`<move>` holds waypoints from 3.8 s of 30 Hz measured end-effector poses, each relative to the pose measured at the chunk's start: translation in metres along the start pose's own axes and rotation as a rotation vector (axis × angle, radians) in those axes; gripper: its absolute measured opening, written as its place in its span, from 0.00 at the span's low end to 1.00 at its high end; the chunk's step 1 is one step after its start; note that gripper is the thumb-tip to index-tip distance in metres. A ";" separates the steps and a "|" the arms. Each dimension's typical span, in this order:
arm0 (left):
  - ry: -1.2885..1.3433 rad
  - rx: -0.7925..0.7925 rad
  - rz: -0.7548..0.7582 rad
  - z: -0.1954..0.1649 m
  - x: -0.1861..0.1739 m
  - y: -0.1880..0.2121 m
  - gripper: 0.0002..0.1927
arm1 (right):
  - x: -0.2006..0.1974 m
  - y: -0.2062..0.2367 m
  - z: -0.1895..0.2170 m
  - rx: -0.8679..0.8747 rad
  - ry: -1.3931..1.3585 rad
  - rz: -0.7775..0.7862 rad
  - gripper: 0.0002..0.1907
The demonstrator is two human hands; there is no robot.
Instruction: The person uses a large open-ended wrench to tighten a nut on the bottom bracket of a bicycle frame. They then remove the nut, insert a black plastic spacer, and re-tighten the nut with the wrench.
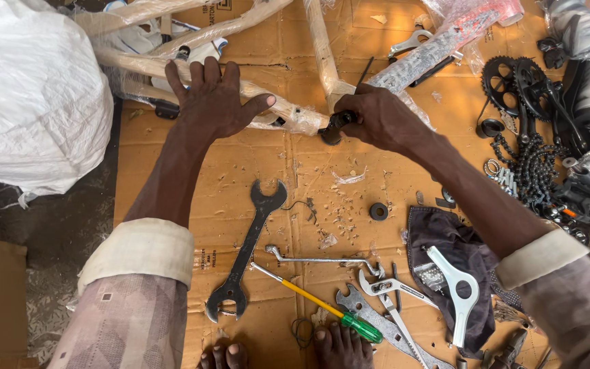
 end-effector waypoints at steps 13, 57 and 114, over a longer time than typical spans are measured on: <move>0.030 0.027 -0.066 0.000 -0.001 -0.001 0.56 | -0.009 0.002 0.015 -0.205 -0.059 -0.045 0.40; 0.028 0.043 -0.063 0.009 0.016 -0.008 0.54 | 0.005 -0.002 0.008 -0.068 0.081 0.076 0.16; 0.019 0.059 -0.085 0.009 0.019 -0.008 0.54 | -0.009 0.003 0.025 -0.251 -0.027 -0.040 0.21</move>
Point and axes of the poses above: each hand's wrist, its own y-axis away from the middle knuckle, its own x-axis out of the palm, z = x × y, the point moved 10 cm from there along -y, towards the middle knuckle, and after that the axes turned 5 degrees about -z, right-handed, at the moved point
